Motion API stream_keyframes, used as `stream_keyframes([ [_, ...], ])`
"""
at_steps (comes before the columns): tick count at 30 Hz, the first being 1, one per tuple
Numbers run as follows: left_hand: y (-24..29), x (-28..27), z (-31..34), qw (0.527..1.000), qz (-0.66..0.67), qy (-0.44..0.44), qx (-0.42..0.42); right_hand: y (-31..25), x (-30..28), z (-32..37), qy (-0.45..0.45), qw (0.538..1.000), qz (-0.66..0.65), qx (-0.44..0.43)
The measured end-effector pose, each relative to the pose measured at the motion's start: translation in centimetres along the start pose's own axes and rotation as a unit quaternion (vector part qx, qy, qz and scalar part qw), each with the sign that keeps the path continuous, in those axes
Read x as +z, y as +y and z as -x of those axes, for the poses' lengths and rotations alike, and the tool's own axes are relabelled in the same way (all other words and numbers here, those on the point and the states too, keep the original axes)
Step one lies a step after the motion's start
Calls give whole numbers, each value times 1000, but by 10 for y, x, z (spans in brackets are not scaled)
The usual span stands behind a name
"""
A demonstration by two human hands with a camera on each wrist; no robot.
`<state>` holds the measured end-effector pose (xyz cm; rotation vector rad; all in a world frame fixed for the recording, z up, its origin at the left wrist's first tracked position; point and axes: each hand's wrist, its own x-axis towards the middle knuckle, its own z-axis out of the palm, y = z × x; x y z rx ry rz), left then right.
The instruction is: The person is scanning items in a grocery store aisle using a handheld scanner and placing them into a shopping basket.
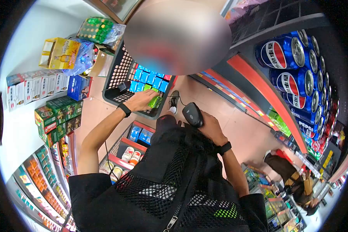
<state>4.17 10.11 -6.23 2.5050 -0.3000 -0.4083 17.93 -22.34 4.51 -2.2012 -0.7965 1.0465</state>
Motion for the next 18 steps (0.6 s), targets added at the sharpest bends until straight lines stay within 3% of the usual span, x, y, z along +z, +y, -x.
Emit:
stream_keyframes([
  [4, -25, 9, -19, 996, -54, -49, 57, 7, 5, 3, 19, 1000, -21, 5],
  [8, -38, 9, -24, 995, -38, -65, 62, -3, 8, 6, 29, 997, -41, 53],
  [13, -46, 0, -31, 996, -4, -66, 56, -2, 15, 6, 39, 996, -62, 47],
  [18, -48, 14, -33, 987, -32, -133, 78, -4, 24, 10, 36, 995, -55, 73],
])
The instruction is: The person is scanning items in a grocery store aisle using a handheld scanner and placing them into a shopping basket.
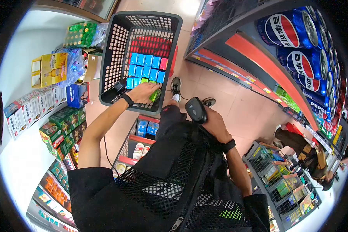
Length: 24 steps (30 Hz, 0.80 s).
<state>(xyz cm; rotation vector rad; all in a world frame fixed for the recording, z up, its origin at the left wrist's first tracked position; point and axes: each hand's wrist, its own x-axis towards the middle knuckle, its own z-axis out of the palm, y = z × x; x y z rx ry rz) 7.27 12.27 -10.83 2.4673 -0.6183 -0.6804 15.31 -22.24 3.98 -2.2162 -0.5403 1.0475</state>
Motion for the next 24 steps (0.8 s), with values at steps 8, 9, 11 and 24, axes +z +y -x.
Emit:
stream_keyframes([
  [8, -7, 31, -13, 996, -52, 67, 1, -7, 1, 1, 15, 1000, -6, 2],
  [9, -5, 30, -14, 997, -53, 56, -9, -6, 2, 2, 15, 1000, -6, 8],
  [11, -5, 31, -15, 997, -54, 43, -18, -6, 3, 3, 15, 1000, -6, 15],
  [24, -33, 66, -46, 980, -171, 45, -94, 1, 11, 5, 34, 999, -17, 25],
])
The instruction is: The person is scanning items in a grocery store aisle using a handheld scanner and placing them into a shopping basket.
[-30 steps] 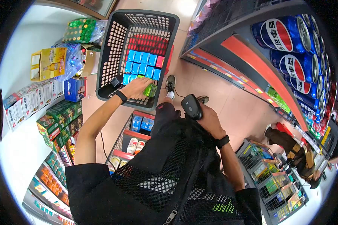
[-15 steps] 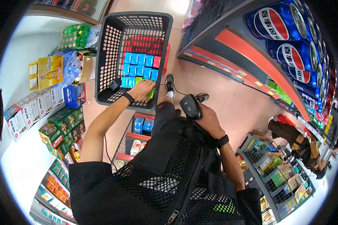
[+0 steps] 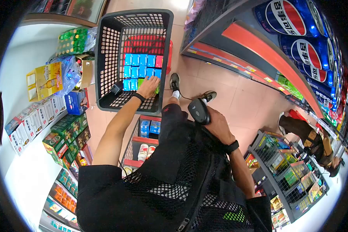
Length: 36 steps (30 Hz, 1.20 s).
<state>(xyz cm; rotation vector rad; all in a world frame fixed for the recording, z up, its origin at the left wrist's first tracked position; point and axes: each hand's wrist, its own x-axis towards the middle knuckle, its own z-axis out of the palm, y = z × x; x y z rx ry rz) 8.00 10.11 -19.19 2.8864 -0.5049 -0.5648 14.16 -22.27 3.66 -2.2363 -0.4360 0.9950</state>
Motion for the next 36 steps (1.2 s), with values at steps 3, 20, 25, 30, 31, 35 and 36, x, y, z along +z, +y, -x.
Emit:
stream_keyframes([
  [3, 2, 10, -5, 999, -34, 0, -11, 4, 1, 0, 5, 1000, 9, 10],
  [20, -7, -26, 14, 983, 100, 31, -148, 17, -12, -7, 24, 999, 19, -25],
  [25, 33, -86, 43, 909, 275, 149, -274, 9, -24, -9, 14, 997, -23, -67],
  [30, 99, -117, 33, 871, 298, 284, -266, 57, -42, -5, 38, 995, -19, -87],
  [31, 117, -126, 24, 880, 287, 291, -244, 67, -48, 1, 49, 995, -22, -83],
  [35, 162, -153, -20, 905, 267, 319, -86, 95, -60, 7, 67, 995, -29, -66],
  [36, 183, -164, -51, 908, 256, 325, -62, 115, -75, 18, 95, 993, -36, -62],
])
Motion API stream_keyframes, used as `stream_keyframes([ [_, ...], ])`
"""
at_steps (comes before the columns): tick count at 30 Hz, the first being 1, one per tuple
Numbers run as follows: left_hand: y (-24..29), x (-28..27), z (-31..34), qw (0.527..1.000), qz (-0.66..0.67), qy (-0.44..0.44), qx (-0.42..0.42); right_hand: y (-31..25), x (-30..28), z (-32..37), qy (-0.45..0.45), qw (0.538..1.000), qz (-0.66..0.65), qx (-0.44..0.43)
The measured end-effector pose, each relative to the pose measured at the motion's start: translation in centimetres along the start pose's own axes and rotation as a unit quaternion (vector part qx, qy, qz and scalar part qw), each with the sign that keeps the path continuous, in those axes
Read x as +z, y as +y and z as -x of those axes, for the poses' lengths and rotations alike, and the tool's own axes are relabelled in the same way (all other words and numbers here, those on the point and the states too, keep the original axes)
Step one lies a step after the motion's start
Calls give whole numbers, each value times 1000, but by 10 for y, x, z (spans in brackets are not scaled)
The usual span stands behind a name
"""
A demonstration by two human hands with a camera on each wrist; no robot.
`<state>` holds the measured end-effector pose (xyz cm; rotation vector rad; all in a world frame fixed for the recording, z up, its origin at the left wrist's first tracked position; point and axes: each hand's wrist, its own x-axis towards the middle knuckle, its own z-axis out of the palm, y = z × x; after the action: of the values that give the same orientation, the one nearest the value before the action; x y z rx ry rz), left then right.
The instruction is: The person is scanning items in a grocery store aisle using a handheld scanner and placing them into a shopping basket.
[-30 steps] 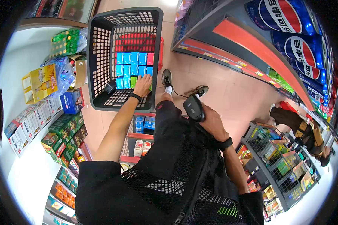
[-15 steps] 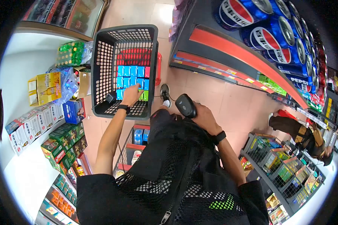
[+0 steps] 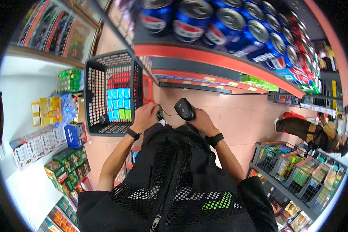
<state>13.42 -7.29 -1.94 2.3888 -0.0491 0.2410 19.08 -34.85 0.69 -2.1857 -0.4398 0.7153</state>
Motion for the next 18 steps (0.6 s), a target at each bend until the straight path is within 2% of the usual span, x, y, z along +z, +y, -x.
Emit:
stream_keyframes([
  [2, 34, 31, -34, 992, 13, -63, 108, 17, -21, 18, 33, 999, -16, 9],
  [3, 47, 45, -54, 990, 10, -70, 123, 22, -29, 22, 57, 998, -29, 17],
  [7, 134, 122, -141, 956, -22, -114, 268, 68, -72, 59, 153, 986, -58, 28],
  [9, 175, 165, -192, 941, -66, -106, 313, 84, -84, 72, 193, 977, -85, 45],
  [11, 191, 189, -211, 934, -96, -132, 316, 99, -90, 75, 206, 976, -71, 12],
  [13, 228, 249, -245, 889, -102, -113, 431, 115, -121, 107, 249, 963, -94, 30],
  [14, 229, 257, -257, 884, -149, -163, 412, 113, -124, 111, 243, 965, -90, 40],
  [17, 218, 287, -282, 864, -178, -241, 405, 113, -134, 127, 246, 963, -79, 72],
  [18, 204, 310, -285, 844, -211, -194, 453, 119, -138, 133, 257, 959, -94, 79],
])
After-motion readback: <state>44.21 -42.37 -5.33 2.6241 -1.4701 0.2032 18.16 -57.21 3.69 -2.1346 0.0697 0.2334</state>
